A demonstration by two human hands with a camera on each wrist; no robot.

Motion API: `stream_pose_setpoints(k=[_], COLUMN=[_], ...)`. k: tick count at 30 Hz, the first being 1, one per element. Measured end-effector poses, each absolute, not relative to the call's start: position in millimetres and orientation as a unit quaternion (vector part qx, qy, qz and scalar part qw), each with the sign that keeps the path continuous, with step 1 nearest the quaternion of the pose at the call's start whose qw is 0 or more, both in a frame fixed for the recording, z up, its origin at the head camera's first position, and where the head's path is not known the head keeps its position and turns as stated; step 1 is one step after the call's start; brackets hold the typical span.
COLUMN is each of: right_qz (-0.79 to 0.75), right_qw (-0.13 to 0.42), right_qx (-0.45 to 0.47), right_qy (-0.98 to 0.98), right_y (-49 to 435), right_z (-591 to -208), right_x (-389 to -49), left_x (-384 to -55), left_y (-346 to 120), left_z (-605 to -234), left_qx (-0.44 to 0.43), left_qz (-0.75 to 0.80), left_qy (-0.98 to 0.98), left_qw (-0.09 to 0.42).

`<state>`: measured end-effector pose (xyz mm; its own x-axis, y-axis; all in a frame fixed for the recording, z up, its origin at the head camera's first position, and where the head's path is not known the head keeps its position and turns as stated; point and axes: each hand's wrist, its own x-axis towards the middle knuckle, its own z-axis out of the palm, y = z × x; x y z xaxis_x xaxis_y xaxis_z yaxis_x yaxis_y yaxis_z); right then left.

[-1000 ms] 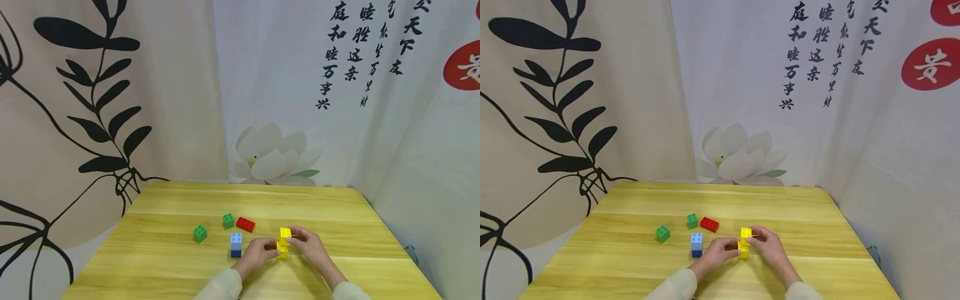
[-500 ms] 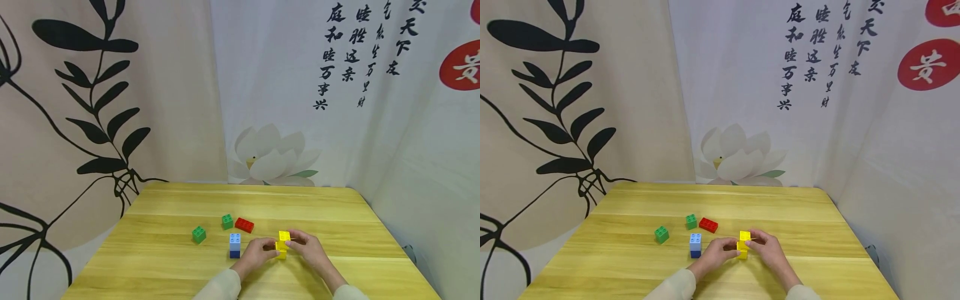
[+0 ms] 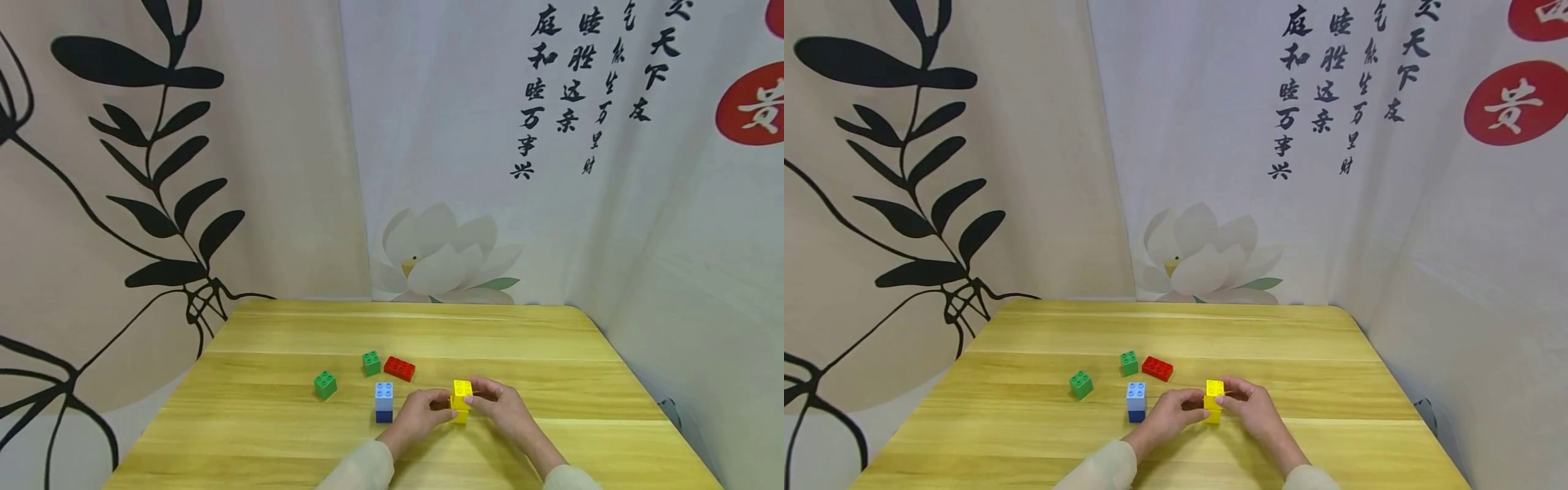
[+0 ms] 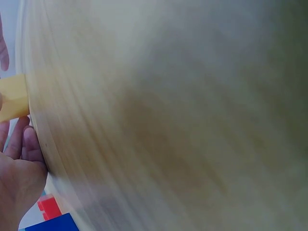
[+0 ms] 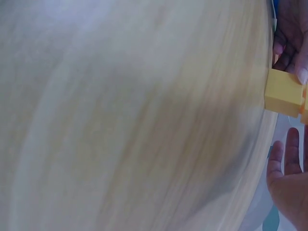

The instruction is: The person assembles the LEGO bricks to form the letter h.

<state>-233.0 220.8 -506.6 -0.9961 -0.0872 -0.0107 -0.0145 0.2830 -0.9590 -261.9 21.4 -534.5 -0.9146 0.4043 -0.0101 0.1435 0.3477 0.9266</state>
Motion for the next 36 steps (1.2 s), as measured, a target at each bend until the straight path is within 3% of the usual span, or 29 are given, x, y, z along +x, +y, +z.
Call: stream_pose_setpoints(k=[36], right_qz=[-0.592], right_qw=[0.055], right_qx=[-0.052], right_qy=[0.803], right_y=[224.2], right_z=[-509.1], right_x=[-237.0], left_x=[-262.0], left_y=[20.6], left_z=[-533.6], left_qx=[0.165], left_qz=[0.544], left_qy=[0.813], left_qw=[0.130])
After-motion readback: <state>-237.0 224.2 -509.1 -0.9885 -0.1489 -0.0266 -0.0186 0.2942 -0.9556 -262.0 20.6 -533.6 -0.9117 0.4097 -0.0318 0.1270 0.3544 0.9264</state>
